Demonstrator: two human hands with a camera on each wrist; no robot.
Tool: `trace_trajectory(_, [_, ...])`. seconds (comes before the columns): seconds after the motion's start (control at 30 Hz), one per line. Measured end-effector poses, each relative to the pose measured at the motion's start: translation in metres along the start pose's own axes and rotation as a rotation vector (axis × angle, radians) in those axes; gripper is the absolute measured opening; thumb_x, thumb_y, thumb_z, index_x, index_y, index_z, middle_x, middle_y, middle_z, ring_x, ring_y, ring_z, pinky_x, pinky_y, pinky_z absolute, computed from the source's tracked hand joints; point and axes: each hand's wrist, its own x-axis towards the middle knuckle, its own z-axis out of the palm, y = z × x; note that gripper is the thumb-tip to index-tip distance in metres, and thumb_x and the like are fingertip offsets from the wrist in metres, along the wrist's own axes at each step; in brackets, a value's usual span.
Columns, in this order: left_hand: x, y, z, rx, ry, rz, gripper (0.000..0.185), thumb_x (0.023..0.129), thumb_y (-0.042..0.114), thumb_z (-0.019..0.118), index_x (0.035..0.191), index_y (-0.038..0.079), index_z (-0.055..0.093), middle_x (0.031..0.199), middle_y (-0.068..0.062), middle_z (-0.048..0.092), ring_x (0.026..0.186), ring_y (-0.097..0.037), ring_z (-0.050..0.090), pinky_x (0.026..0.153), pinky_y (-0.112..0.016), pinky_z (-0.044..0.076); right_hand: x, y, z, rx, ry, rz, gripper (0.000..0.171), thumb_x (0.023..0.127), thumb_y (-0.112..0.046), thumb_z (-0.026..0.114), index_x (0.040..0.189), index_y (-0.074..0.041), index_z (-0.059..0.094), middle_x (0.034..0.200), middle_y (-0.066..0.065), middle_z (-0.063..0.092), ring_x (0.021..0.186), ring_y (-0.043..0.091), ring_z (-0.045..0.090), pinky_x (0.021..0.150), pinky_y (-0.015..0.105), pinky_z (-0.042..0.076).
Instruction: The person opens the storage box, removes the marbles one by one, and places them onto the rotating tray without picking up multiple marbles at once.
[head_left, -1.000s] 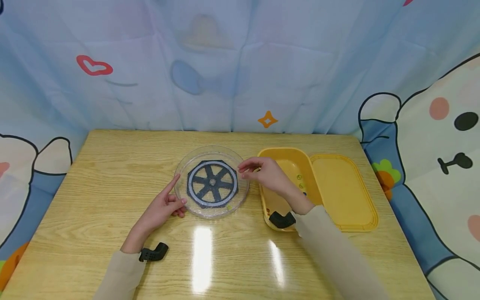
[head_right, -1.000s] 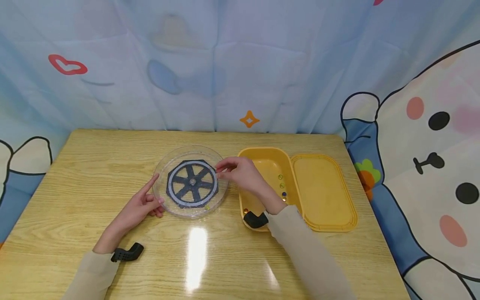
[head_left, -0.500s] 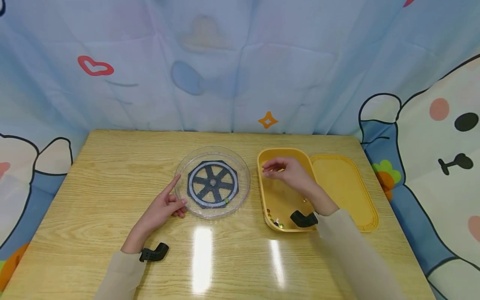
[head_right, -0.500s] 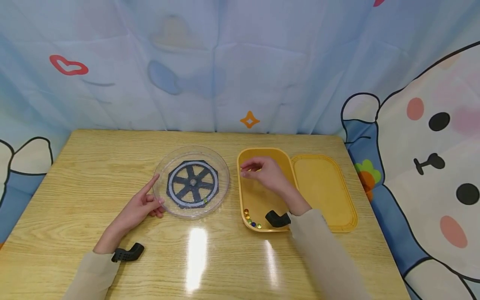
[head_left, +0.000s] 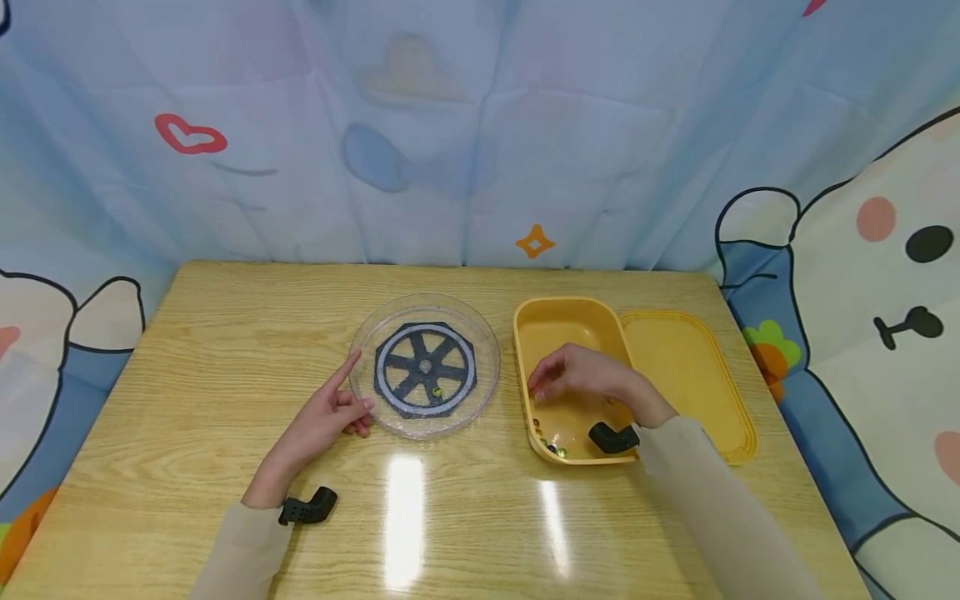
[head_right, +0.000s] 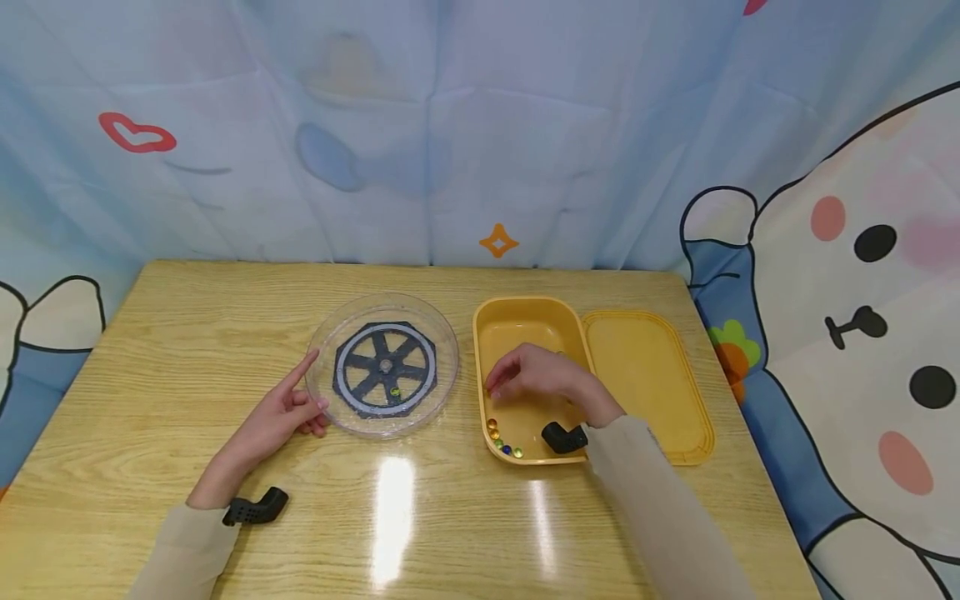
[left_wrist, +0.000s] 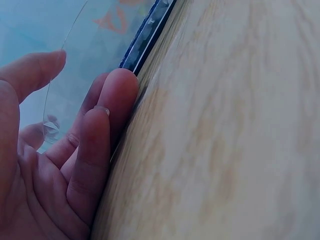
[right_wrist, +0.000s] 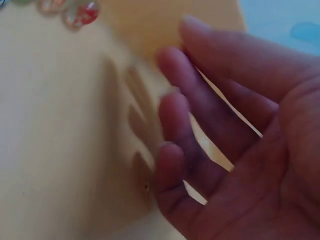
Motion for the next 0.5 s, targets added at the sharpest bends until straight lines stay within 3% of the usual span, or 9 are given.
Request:
trace_trajectory(0.2, [0.000,0.000,0.000,-0.002,-0.001,0.002,0.082,0.100,0.011,0.063,0.162,0.026,0.012,0.088,-0.024,0.067,0.073,-0.027,0.069,0.067,-0.034,0.059,0.003,0.001,0.003,-0.094,-0.142,-0.004,0.013,0.080,-0.007,0.083,0.091,-0.004,0.077,0.076,-0.001,0.065,0.069,0.013,0.051,0.062,0.022,0.042])
trace_trajectory(0.5, [-0.001,-0.001,0.000,-0.005,0.004,0.001,0.081,0.100,0.011,0.062,0.162,0.026,0.012,0.086,-0.023,0.067,0.072,-0.027,0.069,0.068,-0.034,0.059,0.006,-0.004,0.011,-0.263,-0.167,-0.042,0.015,0.073,-0.008,0.088,0.082,-0.010,0.076,0.084,-0.001,0.064,0.075,0.013,0.050,0.067,0.025,0.043])
